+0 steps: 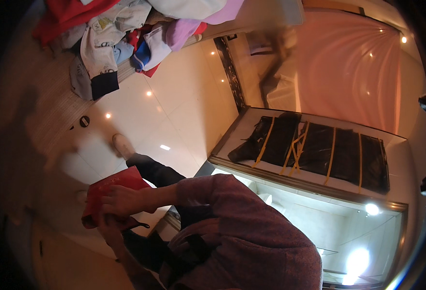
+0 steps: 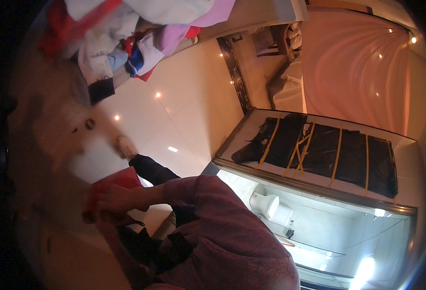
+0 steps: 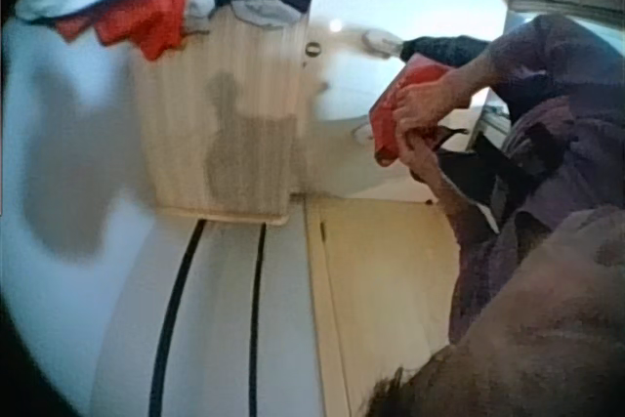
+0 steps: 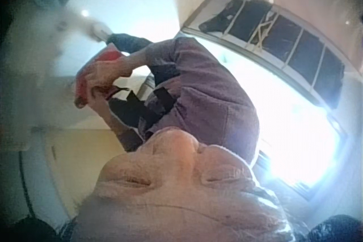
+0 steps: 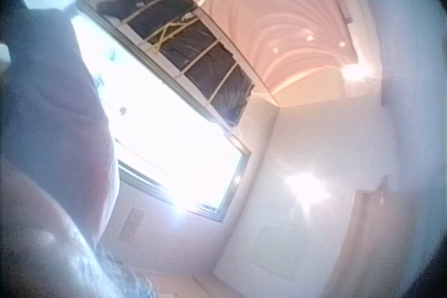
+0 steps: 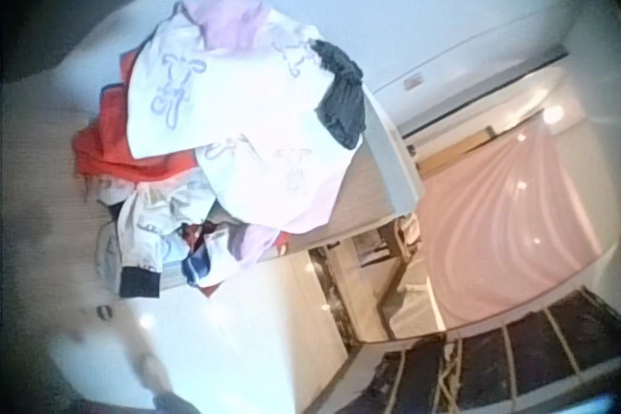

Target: The person wipes a green lid and a white container with a cloth, then places the lid on the container. They carry the container and lid to a red bag, put them inside, and tie the bag closed.

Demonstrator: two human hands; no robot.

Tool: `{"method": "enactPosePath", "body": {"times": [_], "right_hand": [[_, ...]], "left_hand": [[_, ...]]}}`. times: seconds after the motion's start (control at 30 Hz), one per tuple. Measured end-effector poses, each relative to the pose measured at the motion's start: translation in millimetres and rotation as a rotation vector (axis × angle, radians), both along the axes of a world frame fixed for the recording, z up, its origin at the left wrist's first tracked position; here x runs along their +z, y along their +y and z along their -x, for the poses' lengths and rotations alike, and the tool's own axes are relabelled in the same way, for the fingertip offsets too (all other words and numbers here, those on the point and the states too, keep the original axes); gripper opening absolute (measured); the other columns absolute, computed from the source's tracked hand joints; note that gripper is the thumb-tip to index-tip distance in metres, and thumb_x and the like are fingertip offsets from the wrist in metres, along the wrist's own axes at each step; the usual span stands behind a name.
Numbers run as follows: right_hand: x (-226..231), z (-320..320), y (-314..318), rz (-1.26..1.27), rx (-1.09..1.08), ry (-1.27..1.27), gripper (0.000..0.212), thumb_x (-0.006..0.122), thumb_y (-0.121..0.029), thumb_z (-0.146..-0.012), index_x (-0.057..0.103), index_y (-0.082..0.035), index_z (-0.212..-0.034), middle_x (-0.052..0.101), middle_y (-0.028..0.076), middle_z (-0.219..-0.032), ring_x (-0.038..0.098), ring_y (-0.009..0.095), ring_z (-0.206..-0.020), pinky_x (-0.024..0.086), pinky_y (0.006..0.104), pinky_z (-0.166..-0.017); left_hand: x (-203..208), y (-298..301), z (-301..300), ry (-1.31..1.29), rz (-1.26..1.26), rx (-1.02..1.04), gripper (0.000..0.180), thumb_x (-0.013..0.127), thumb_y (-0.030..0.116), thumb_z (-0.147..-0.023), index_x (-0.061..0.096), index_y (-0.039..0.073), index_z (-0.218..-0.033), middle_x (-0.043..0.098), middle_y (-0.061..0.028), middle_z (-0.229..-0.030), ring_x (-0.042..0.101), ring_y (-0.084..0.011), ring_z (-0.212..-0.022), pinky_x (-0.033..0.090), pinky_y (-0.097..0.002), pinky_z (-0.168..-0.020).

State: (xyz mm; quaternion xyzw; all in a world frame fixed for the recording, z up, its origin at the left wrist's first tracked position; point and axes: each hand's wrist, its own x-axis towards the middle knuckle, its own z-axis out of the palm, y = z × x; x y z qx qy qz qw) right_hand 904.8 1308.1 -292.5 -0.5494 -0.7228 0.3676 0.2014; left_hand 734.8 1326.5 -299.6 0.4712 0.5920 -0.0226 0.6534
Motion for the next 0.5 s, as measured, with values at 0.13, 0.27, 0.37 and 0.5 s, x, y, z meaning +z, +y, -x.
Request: {"method": "enactPosePath", "body": {"times": [0.13,0.27,0.37,0.5], "right_hand": [[-7.2,-6.2,10.5,0.1,0.085,-0.036,0.02,0.057,-0.018,-0.073,0.063,-0.013,-0.09,0.06,0.008,-0.094,0.057,0.025,-0.093,0.047,0.0388,-0.07],[-10.3,-6.1,23.0,0.448,0.124,-0.036,0.016,0.059,-0.02,-0.07,0.066,-0.015,-0.084,0.061,0.008,-0.092,0.057,0.025,-0.094,0.047,0.0387,-0.072],[-21.1,-3.7,16.5,0.179,0.023,-0.118,0.016,0.06,-0.019,-0.069,0.067,-0.017,-0.083,0.062,0.007,-0.093,0.057,0.024,-0.094,0.045,0.039,-0.078],[-45.1,1.3,13.1,-0.114,0.121,-0.202,0.022,0.064,-0.029,-0.066,0.06,-0.009,-0.075,0.058,0.005,-0.074,0.056,0.021,-0.075,0.044,0.0395,-0.07]], "left_hand": [[-26.1,-8.7,6.0,-0.09,-0.099,0.082,0.028,0.044,0.017,-0.09,0.051,-0.003,-0.108,0.056,-0.0119,-0.096,0.052,-0.0167,-0.084,0.042,-0.0295,-0.076],[-43.9,-19.1,8.5,-0.062,-0.232,0.095,0.028,0.043,0.018,-0.09,0.051,-0.002,-0.108,0.055,-0.0133,-0.097,0.051,-0.0188,-0.084,0.042,-0.0311,-0.076],[-51.3,-24.0,9.7,0.008,-0.18,0.154,0.029,0.043,0.02,-0.089,0.051,-0.002,-0.107,0.055,-0.013,-0.097,0.051,-0.0189,-0.084,0.042,-0.0311,-0.076],[-65.0,-29.9,16.5,0.116,-0.125,0.149,0.032,0.043,0.025,-0.088,0.051,-0.002,-0.103,0.055,-0.0128,-0.095,0.05,-0.0188,-0.083,0.042,-0.0312,-0.075]]}}
